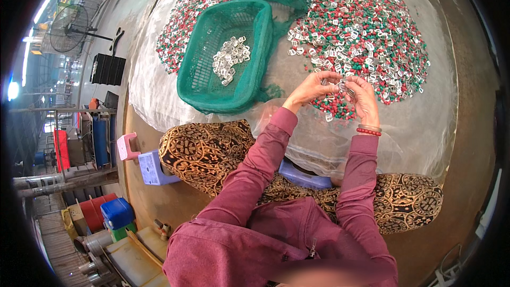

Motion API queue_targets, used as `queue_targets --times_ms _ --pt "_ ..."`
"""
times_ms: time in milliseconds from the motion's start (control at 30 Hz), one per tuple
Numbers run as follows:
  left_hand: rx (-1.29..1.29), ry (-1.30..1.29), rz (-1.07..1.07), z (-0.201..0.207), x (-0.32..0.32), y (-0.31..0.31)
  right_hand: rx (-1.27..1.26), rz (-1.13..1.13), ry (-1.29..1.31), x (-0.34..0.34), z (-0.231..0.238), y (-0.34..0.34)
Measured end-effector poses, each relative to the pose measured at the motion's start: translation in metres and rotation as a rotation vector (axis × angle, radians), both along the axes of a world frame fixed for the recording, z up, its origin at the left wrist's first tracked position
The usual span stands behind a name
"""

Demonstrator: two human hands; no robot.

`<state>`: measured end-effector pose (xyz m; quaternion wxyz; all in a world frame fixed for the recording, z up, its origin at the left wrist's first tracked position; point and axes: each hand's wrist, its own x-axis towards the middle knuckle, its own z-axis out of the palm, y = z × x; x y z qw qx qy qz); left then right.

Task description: The person sits on a low stool and sorts small red, green, and white plastic components from a large pile on the floor. They pick up the items by hand and place them into a green basket. Other workers are visible nearby performing similar tasks.

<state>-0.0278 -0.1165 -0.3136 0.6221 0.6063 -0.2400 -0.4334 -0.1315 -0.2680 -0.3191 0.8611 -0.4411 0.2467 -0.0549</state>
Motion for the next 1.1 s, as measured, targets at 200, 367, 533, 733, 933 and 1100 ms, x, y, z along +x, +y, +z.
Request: queue_targets --times_ms 200,367,533,733,933,1100 --pt "-0.033 -0.037 0.149 -0.012 -0.004 -0.002 0.158 -0.006 -0.093 0.004 -0.006 0.0" --pt "-0.036 -0.212 0.151 -0.004 -0.006 -0.005 0.164 -0.065 -0.069 0.006 0.004 0.004" --pt "-0.029 -0.115 0.21 -0.004 0.001 -0.001 0.124 -0.012 -0.004 0.004 0.002 0.001" --pt "-0.156 -0.584 0.372 0.007 -0.007 -0.015 0.12 0.035 0.009 0.006 -0.009 0.007" --pt "0.024 -1.17 0.15 0.019 -0.003 -0.007 0.131 -0.088 0.072 0.004 -0.019 0.007" --pt "-0.003 -0.864 0.072 -0.02 0.015 0.001 0.089 -0.29 -0.026 0.005 -0.029 0.005"
